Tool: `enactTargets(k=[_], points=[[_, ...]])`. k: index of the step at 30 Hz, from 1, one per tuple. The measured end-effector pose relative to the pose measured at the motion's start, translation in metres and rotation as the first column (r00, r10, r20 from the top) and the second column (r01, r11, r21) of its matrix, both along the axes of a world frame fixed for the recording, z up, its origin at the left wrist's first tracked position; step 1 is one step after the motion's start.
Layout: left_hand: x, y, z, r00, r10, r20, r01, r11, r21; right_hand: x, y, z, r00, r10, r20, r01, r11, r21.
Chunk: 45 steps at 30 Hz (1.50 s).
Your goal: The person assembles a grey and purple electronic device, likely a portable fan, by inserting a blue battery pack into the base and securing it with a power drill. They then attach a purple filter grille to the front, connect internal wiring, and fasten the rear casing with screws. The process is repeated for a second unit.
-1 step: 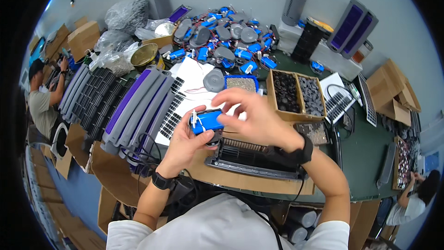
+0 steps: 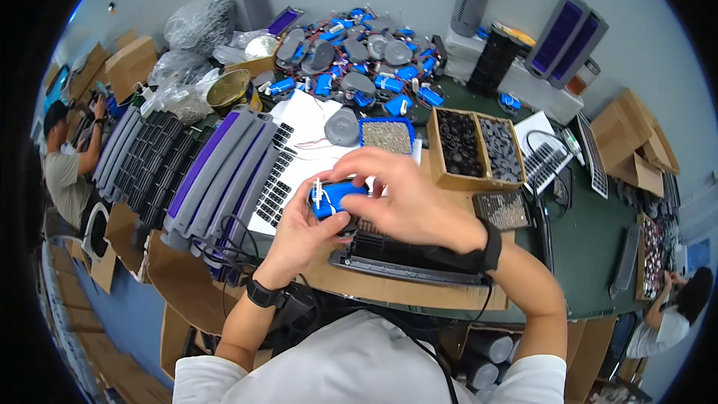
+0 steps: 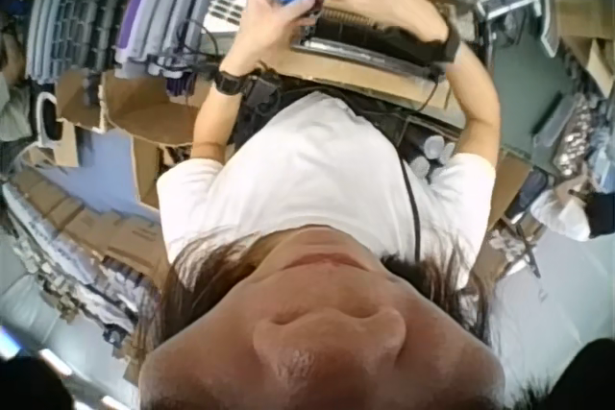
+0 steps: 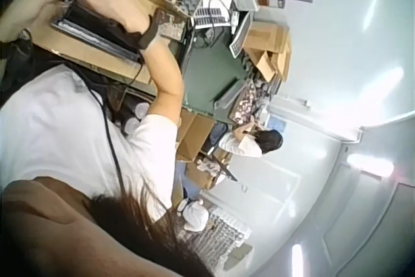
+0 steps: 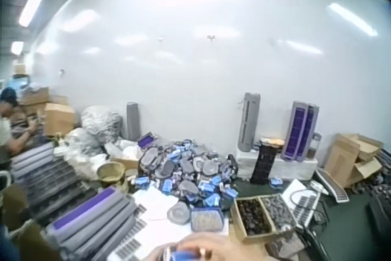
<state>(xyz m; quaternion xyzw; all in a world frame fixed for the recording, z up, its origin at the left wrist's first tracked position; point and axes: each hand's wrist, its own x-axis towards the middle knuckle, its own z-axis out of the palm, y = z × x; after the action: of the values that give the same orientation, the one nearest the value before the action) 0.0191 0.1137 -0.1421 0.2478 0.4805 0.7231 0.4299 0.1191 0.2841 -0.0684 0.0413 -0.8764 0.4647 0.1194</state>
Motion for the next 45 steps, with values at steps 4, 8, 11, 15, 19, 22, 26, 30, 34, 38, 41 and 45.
enactTargets(k=[4,8,11,15,19,22,26,30,34,38,41,45], points=[[0.016,0.012,-0.02,0.92,-0.011,-0.392,0.008,1.0,-0.011,0.007,-0.02,-0.017,0.969,-0.023,-0.247,0.088,0.963,0.255],[0.017,0.01,-0.008,0.985,-0.071,-0.16,0.067,0.997,-0.029,0.017,-0.019,-0.019,0.982,-0.06,-0.182,0.079,0.992,0.101],[0.015,0.004,-0.007,0.999,-0.053,-0.004,0.053,0.998,0.045,0.023,-0.015,-0.028,0.972,-0.136,-0.191,0.126,0.99,-0.064],[0.012,0.003,-0.003,0.993,-0.041,0.109,0.033,0.997,0.072,0.033,-0.014,-0.031,0.953,-0.13,-0.275,0.174,0.974,0.143],[0.013,0.005,-0.007,0.992,-0.054,0.114,0.041,0.993,0.114,0.039,-0.015,-0.034,0.943,-0.137,-0.303,0.213,0.948,0.236],[0.015,0.007,-0.01,0.996,-0.056,0.073,0.044,0.987,0.158,0.04,-0.019,-0.037,0.933,-0.146,-0.329,0.23,0.945,0.231],[0.013,0.008,-0.006,0.978,-0.067,0.198,0.045,0.992,0.115,0.042,-0.02,-0.038,0.917,-0.084,-0.39,0.218,0.924,0.313],[0.014,0.012,-0.006,0.981,-0.018,0.194,0.023,0.999,-0.025,0.049,-0.031,-0.038,0.926,-0.054,-0.374,0.196,0.916,0.351],[0.019,0.014,-0.007,0.972,-0.071,0.225,0.061,0.997,0.052,0.053,-0.03,-0.033,0.956,-0.225,-0.187,0.226,0.974,-0.015],[0.023,0.012,-0.007,0.982,-0.101,0.157,0.084,0.99,0.113,0.056,-0.023,-0.027,0.992,-0.113,-0.064,0.096,0.972,-0.214],[0.023,0.011,-0.007,0.984,-0.082,0.161,0.061,0.99,0.127,0.059,-0.024,-0.023,0.997,-0.013,0.074,0.049,0.855,-0.516],[0.024,0.012,-0.008,0.997,-0.051,0.065,0.041,0.988,0.149,0.06,-0.02,-0.035,0.997,-0.08,0.017,0.08,0.918,-0.389]])
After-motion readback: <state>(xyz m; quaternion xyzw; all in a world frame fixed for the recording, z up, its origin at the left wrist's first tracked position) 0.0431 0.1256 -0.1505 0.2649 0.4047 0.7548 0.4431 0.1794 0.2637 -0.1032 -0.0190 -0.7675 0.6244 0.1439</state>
